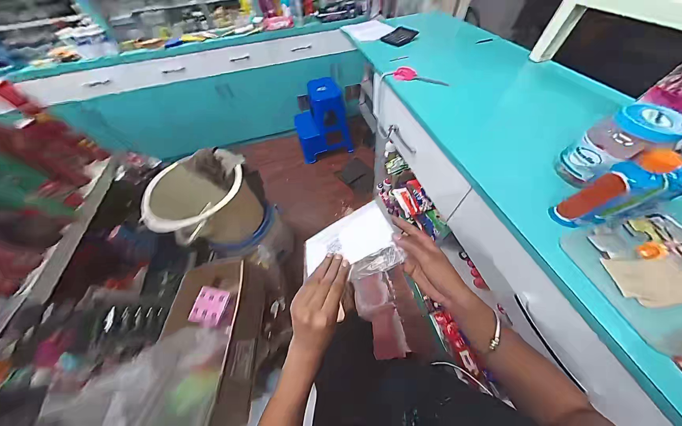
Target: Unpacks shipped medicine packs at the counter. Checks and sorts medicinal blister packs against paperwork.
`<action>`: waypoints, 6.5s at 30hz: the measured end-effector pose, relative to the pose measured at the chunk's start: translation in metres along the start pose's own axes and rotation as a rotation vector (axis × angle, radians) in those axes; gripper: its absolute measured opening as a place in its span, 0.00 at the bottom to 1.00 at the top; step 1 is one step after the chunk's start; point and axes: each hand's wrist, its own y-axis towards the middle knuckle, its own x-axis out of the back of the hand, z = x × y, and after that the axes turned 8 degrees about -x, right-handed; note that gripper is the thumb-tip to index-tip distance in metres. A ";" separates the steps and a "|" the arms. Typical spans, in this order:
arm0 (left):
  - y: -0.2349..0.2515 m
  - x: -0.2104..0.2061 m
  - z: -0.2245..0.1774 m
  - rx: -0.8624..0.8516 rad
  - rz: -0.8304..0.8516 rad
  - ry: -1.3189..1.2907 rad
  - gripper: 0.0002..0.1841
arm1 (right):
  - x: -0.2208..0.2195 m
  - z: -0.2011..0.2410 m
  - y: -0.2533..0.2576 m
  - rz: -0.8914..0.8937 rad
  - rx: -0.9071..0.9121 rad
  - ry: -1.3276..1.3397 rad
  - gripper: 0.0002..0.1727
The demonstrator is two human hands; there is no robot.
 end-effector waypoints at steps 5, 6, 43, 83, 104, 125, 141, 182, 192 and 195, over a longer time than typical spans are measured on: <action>0.110 -0.139 0.147 -0.208 0.079 -0.246 0.15 | 0.032 0.059 0.149 -0.306 0.259 0.011 0.32; 0.141 -0.166 0.165 -0.254 0.114 -0.314 0.16 | 0.040 0.073 0.170 -0.376 0.325 0.022 0.33; 0.475 -0.612 0.343 -0.727 0.831 -1.697 0.17 | 0.081 0.265 0.518 -1.894 -0.669 -0.655 0.28; 0.451 -0.573 0.334 -0.883 0.565 -1.205 0.13 | -0.012 0.089 0.486 -1.129 0.514 0.281 0.39; 0.415 -0.568 0.332 -0.933 0.271 -1.329 0.09 | 0.029 0.133 0.490 -1.121 0.440 0.271 0.35; 0.396 -0.595 0.347 -0.936 0.210 -1.635 0.07 | 0.046 0.178 0.505 -1.196 0.327 0.357 0.30; 0.453 -0.555 0.318 -0.796 0.737 -1.107 0.32 | 0.034 0.188 0.480 -1.159 0.227 0.284 0.39; 0.453 -0.580 0.367 -1.124 0.118 -1.355 0.05 | 0.074 0.259 0.436 -1.806 -0.030 -0.879 0.27; 0.450 -0.577 0.357 -1.076 0.041 -1.382 0.05 | 0.081 0.262 0.459 -1.264 0.356 -0.037 0.12; 0.453 -0.574 0.355 -1.102 0.010 -1.379 0.06 | 0.087 0.261 0.451 -1.221 0.202 -0.192 0.07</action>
